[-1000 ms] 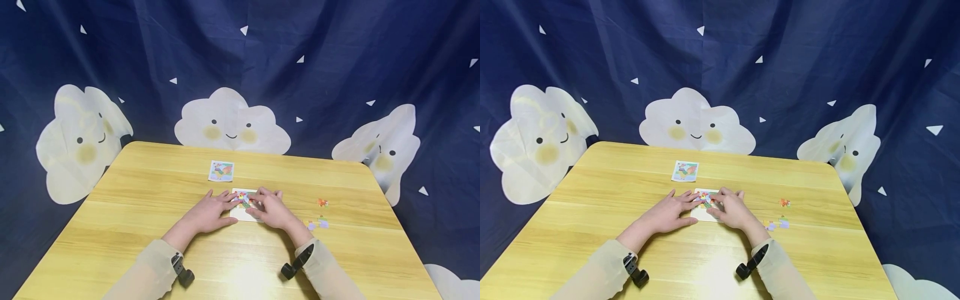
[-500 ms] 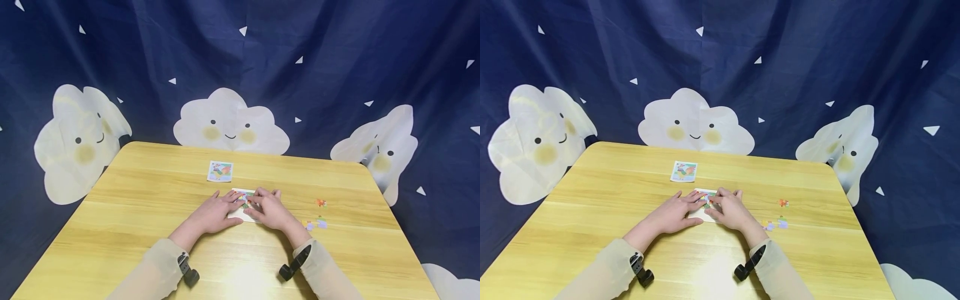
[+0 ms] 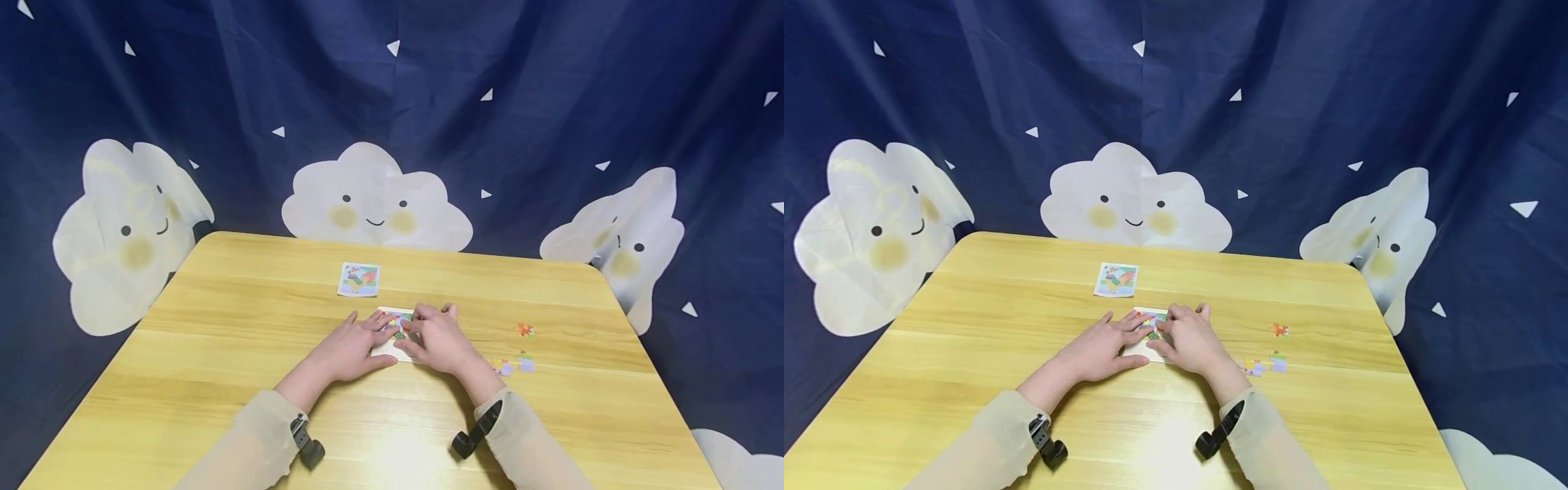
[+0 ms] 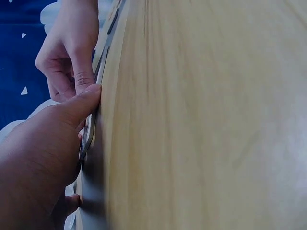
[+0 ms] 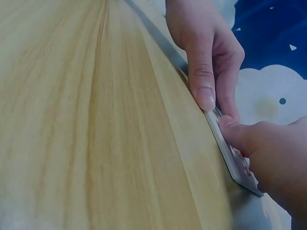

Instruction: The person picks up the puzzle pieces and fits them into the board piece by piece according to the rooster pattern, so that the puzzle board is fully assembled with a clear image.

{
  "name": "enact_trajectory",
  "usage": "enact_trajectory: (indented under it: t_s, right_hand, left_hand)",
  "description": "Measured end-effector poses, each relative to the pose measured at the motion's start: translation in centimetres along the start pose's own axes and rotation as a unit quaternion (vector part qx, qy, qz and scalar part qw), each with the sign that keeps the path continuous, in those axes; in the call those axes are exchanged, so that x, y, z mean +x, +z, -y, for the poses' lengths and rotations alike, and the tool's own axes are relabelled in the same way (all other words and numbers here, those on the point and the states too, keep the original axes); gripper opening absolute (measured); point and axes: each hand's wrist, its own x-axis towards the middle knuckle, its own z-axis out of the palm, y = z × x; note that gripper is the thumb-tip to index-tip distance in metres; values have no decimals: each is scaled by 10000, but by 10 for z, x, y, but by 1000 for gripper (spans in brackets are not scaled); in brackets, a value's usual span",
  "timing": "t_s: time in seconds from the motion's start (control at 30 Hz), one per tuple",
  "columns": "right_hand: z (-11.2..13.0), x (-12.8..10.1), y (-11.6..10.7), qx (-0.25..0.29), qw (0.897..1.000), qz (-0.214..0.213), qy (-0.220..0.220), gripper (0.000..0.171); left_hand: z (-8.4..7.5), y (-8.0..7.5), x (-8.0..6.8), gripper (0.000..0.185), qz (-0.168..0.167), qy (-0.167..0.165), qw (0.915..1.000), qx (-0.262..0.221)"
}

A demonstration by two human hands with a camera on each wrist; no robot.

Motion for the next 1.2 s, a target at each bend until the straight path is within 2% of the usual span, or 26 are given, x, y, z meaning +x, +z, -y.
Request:
enact_trajectory:
  t_s: [0.33, 0.57, 0.73, 1.0, 1.2]
  right_hand:
    - [-2, 0, -2, 203, 9992, 155, 291, 41]
    - [-5, -5, -7, 456, 9977, 417, 272, 49]
    - [-10, -10, -13, 750, 9958, 488, 202, 45]
    - [-21, -19, -26, 1053, 9937, 326, 218, 38]
    - [-30, -30, -35, 1300, 9905, 193, 411, 37]
  left_hand:
    - [-5, -4, 3, 72, 20, -24, 10000, 34]
    - [-7, -4, 3, 73, 50, -107, 9999, 31]
    - [-6, -3, 4, 72, 22, -155, 9999, -9]
    - [-6, -2, 4, 71, -46, -154, 9999, 13]
    - [-7, -1, 4, 72, -41, -172, 9998, -10]
